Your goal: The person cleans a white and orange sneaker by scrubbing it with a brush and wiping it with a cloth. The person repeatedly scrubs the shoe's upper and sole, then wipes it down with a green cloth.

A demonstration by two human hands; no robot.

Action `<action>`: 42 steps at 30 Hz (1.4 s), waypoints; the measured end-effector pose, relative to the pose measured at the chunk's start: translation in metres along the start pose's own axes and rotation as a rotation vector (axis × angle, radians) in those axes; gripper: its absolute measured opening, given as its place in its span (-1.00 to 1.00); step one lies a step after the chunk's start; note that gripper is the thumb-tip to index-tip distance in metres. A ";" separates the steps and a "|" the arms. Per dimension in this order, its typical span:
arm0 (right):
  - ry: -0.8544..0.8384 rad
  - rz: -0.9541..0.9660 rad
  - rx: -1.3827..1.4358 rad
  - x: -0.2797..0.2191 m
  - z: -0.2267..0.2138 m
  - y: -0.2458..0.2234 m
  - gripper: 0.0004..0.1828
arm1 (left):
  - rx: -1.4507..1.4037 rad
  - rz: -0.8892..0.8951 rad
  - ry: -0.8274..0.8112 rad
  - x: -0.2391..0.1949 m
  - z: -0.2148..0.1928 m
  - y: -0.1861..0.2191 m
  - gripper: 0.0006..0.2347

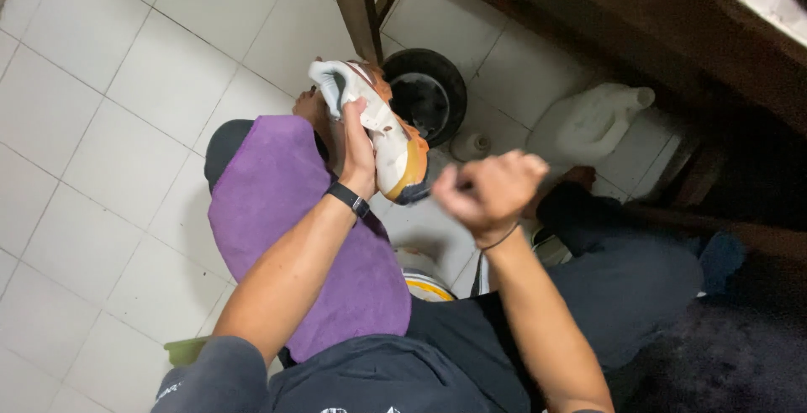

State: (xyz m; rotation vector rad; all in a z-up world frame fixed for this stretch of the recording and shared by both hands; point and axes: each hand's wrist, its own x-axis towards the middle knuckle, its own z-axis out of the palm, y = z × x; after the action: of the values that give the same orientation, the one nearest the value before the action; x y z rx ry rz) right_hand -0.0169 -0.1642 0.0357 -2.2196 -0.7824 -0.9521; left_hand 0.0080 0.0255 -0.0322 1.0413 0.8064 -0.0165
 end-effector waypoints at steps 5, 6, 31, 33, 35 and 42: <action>0.010 -0.026 -0.045 -0.006 0.003 -0.023 -0.67 | -0.035 0.006 -0.016 0.011 -0.006 -0.014 -0.40; 0.011 -0.021 -0.045 -0.006 0.001 -0.014 -0.67 | -0.030 0.005 -0.016 0.005 0.000 -0.006 -0.40; 0.047 0.189 0.068 -0.005 0.007 0.004 -0.64 | -0.047 -0.075 -0.072 0.002 0.008 0.004 -0.60; 0.048 0.265 0.049 -0.009 0.012 0.017 -0.62 | -0.044 -0.059 -0.089 -0.003 0.012 0.010 -0.61; -0.009 0.344 0.114 -0.010 0.012 0.032 -0.63 | -0.045 -0.066 -0.105 -0.009 0.015 0.012 -0.68; -0.099 0.386 0.142 -0.009 0.010 0.031 -0.66 | 0.035 -0.015 -0.155 -0.007 0.011 0.006 -0.70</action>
State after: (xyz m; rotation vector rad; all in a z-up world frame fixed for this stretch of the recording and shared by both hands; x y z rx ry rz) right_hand 0.0045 -0.1796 0.0140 -2.1956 -0.4238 -0.5847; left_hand 0.0115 0.0176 -0.0209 1.0536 0.6748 -0.1231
